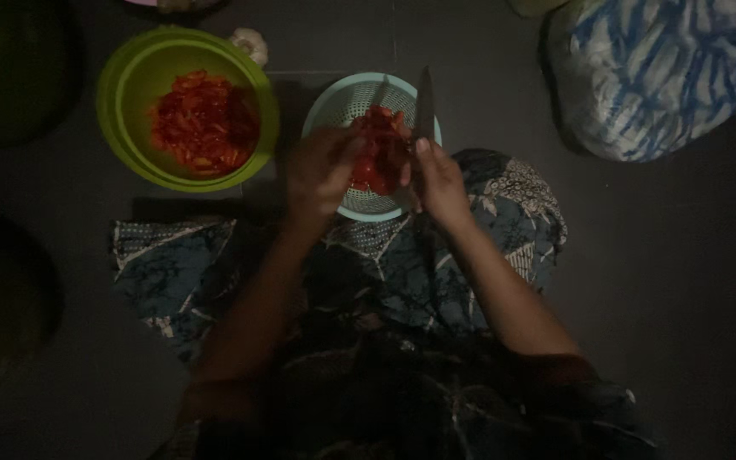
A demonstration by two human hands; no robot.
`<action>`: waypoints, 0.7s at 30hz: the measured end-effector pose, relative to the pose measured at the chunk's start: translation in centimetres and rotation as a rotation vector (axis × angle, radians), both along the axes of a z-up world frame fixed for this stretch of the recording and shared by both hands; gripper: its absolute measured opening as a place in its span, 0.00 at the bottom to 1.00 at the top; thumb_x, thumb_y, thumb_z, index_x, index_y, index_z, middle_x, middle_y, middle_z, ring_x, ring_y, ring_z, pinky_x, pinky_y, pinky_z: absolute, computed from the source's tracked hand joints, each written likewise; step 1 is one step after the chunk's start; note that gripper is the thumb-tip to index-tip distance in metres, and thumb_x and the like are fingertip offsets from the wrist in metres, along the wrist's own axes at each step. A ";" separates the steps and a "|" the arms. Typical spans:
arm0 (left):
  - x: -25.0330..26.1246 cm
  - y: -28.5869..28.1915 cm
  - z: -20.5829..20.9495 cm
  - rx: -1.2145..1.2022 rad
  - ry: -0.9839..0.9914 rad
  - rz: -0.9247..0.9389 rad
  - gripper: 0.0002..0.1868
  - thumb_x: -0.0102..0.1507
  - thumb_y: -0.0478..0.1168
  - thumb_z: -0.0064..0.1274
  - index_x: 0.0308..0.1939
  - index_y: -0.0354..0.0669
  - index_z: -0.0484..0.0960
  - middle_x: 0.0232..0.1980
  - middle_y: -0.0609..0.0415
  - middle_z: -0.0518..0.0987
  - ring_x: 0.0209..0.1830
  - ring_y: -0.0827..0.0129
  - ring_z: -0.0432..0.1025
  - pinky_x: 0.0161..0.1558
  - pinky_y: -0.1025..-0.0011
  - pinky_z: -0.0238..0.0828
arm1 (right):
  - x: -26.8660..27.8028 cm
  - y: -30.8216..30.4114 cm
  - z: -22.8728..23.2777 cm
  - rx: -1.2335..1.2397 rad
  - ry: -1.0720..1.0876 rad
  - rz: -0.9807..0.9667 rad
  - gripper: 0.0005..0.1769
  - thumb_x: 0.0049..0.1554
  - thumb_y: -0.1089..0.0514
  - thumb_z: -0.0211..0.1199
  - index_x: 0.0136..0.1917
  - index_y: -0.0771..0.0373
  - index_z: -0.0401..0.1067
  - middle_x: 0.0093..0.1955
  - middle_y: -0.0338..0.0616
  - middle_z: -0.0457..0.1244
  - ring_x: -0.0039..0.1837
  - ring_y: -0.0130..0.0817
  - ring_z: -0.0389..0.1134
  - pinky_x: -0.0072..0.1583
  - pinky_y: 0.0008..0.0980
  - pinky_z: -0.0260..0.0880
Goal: The person slices tomatoes with a knife and places the pieces into a green bowl.
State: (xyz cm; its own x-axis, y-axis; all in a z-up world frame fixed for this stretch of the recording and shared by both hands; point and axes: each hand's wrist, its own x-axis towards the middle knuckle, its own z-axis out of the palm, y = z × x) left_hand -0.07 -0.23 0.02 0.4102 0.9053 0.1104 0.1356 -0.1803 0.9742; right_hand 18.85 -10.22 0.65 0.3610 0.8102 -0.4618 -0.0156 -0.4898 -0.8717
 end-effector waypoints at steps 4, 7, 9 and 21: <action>0.0 -0.5 0.2 0.006 -0.037 -0.078 0.11 0.71 0.37 0.54 0.55 0.37 0.82 0.50 0.44 0.82 0.47 0.61 0.82 0.46 0.68 0.79 | -0.7 0.9 -0.3 0.205 -0.182 0.050 0.32 0.72 0.35 0.44 0.64 0.67 0.70 0.37 0.37 0.64 0.41 0.25 0.66 0.45 0.26 0.66; 0.3 -0.6 0.4 0.044 0.040 -0.026 0.12 0.68 0.38 0.59 0.53 0.37 0.83 0.47 0.45 0.84 0.44 0.63 0.82 0.45 0.68 0.80 | 0.2 1.1 -0.4 0.087 -0.189 -0.034 0.30 0.69 0.38 0.41 0.72 0.58 0.67 0.34 0.34 0.62 0.38 0.23 0.63 0.43 0.25 0.65; 0.3 -0.7 0.7 0.017 0.089 -0.021 0.12 0.68 0.39 0.59 0.52 0.36 0.83 0.45 0.46 0.84 0.42 0.63 0.82 0.43 0.68 0.78 | 0.7 1.1 -0.6 0.199 -0.160 0.002 0.29 0.72 0.39 0.42 0.68 0.61 0.71 0.36 0.35 0.62 0.40 0.24 0.63 0.46 0.26 0.64; -0.1 -0.5 0.3 -0.270 0.083 -0.064 0.14 0.69 0.44 0.56 0.49 0.35 0.82 0.40 0.50 0.84 0.38 0.69 0.81 0.41 0.69 0.77 | 2.1 1.4 -2.3 0.071 -0.255 0.226 0.27 0.70 0.38 0.45 0.52 0.64 0.69 0.35 0.41 0.64 0.38 0.27 0.66 0.41 0.32 0.66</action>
State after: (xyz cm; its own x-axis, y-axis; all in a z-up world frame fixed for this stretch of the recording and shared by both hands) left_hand -0.18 -0.73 0.27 0.4650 0.8693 -0.1675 0.2136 0.0734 0.9742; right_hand 20.95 -8.82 -1.62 0.2653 0.9097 -0.3194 0.3093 -0.3941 -0.8655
